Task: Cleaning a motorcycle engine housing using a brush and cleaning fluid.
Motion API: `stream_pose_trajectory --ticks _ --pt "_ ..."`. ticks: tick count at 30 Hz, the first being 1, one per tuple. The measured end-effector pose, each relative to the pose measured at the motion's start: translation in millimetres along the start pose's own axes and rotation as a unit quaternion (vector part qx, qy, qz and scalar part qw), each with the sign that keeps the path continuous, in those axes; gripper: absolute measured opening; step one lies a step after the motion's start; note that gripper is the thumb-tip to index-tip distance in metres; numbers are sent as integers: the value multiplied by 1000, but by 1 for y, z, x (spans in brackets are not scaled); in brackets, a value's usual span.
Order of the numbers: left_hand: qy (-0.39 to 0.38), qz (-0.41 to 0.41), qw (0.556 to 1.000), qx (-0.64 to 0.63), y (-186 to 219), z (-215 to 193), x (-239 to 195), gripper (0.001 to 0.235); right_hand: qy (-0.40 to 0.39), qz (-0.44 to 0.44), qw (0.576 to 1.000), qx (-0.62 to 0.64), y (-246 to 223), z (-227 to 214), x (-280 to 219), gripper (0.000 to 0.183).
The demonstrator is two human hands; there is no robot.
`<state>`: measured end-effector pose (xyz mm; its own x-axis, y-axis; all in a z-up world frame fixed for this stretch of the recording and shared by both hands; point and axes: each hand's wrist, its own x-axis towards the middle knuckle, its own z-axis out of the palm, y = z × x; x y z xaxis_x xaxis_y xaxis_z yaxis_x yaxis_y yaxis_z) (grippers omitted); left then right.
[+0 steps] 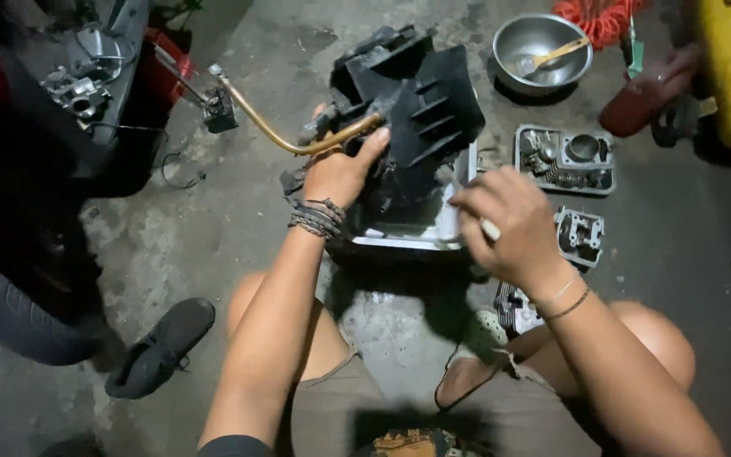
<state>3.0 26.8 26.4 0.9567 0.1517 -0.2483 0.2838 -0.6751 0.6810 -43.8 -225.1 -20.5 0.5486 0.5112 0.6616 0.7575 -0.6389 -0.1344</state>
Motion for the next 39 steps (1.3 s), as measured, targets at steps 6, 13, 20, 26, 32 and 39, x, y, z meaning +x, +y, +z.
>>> stream_pose_trajectory --ticks 6,13,20,26,32,39 --pt "31 71 996 -46 8 16 -14 124 -46 18 997 -51 -6 34 -1 17" --pt "67 117 989 -55 -6 31 -8 111 -1 60 995 73 8 14 -8 17" --pt "114 170 976 -76 -22 37 -2 105 -45 -33 998 -12 -49 9 16 17" --pt "134 182 965 -135 -28 34 7 102 7 -47 999 19 -44 -10 19 21" --pt "70 95 981 -153 -29 26 16 114 -123 -77 989 33 -29 -3 8 37" --pt "-4 24 995 -99 -5 -2 -1 129 -167 -69 981 67 -18 27 8 28"
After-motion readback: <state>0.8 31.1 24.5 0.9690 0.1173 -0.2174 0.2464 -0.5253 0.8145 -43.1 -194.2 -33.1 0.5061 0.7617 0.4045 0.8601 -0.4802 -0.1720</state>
